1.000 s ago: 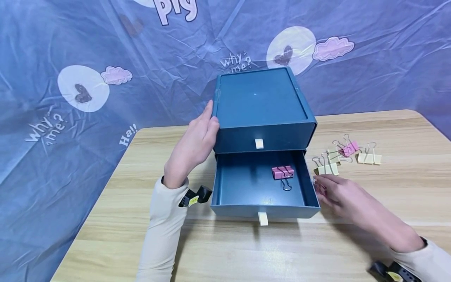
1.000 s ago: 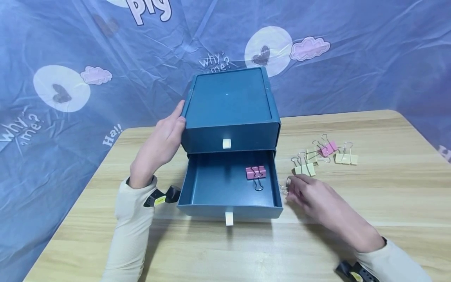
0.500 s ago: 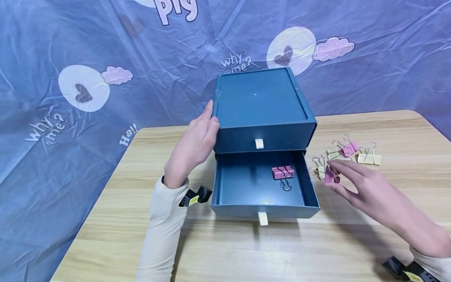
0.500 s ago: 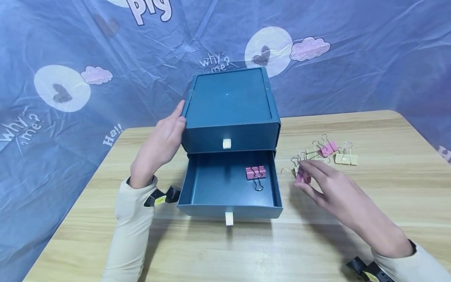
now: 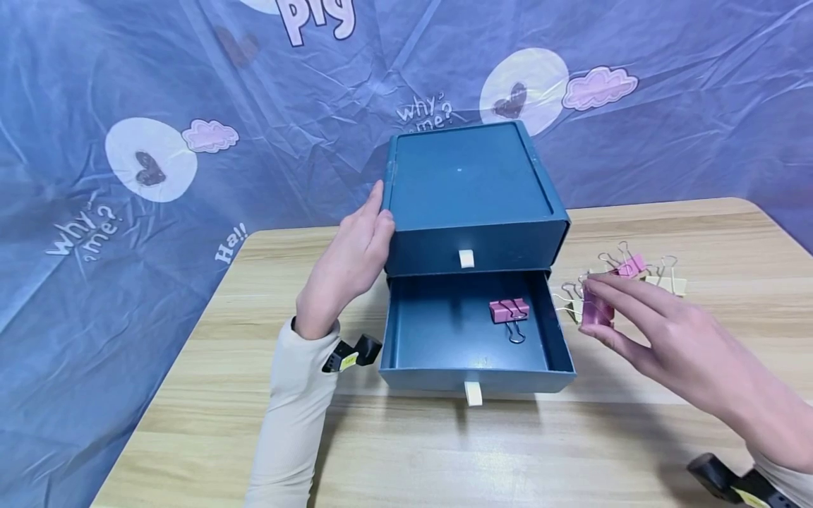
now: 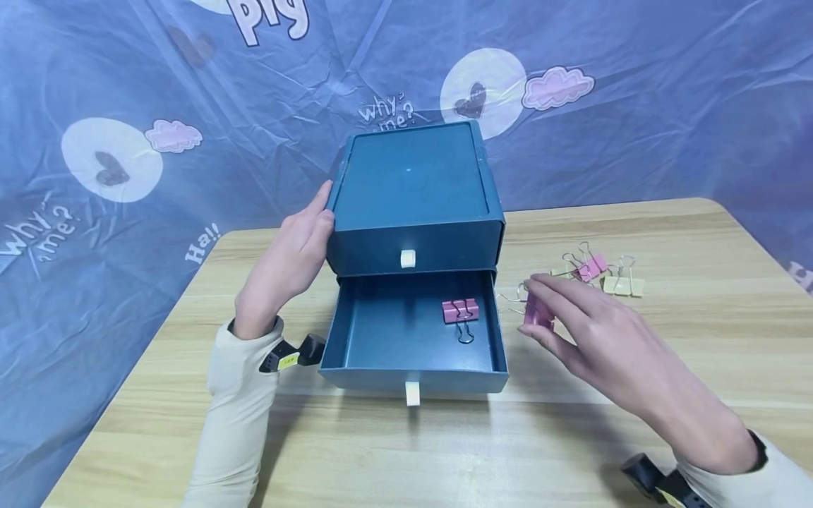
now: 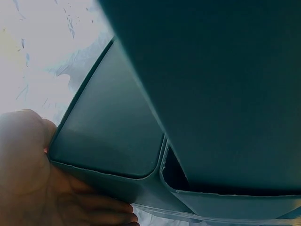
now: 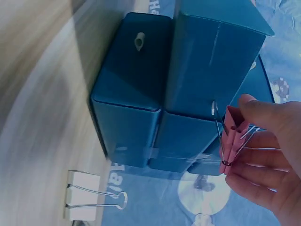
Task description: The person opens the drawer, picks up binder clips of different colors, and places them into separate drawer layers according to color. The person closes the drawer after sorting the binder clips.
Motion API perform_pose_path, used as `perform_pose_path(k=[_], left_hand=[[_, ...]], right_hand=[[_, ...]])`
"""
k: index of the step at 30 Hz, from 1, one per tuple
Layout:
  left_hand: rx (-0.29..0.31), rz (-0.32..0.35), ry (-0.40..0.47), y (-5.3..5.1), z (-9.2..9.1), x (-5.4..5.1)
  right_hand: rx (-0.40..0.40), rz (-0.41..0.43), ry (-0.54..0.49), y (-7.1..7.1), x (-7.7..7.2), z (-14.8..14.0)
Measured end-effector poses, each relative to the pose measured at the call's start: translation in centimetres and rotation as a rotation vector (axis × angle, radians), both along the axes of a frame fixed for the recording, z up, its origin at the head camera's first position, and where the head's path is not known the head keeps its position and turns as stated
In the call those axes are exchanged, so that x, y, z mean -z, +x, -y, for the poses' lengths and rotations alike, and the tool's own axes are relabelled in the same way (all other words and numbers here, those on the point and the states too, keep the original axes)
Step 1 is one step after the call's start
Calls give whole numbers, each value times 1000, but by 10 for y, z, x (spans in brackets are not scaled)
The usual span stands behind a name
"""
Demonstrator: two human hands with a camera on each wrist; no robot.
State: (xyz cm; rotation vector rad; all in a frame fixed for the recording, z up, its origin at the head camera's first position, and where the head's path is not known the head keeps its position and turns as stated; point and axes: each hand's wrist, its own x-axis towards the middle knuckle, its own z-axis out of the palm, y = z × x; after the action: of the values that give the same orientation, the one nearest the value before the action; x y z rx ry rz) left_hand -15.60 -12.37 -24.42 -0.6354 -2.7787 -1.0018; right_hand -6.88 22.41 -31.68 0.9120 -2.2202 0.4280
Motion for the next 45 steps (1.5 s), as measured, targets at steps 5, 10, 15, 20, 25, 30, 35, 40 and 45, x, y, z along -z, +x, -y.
perform_pose_path(k=[5, 10, 15, 20, 25, 30, 35, 40, 45], left_hand=[[3, 2, 10, -1, 0, 1], [5, -5, 13, -2, -1, 1], [6, -11, 14, -3, -2, 1], [3, -3, 17, -1, -2, -1], [5, -5, 18, -1, -3, -2], [5, -3, 18, -1, -4, -2], [-1, 7, 19, -1, -2, 0], [5, 4, 17, -2, -2, 0], [14, -7, 12, -3, -1, 0]], right_hand=[[-29, -31, -13, 0, -6, 4], [-41, -43, -17, 3, -13, 5], [-53, -83, -35, 7, -23, 12], [-59, -95, -24, 12, -32, 16], [-87, -73, -14, 3, -10, -6], [-169, -90, -44, -4, -4, -1], [-220, -71, -68, 7, -35, 46], [-284, -33, -92, 3, -39, 72], [-349, 48, -90, -11, -32, 87]])
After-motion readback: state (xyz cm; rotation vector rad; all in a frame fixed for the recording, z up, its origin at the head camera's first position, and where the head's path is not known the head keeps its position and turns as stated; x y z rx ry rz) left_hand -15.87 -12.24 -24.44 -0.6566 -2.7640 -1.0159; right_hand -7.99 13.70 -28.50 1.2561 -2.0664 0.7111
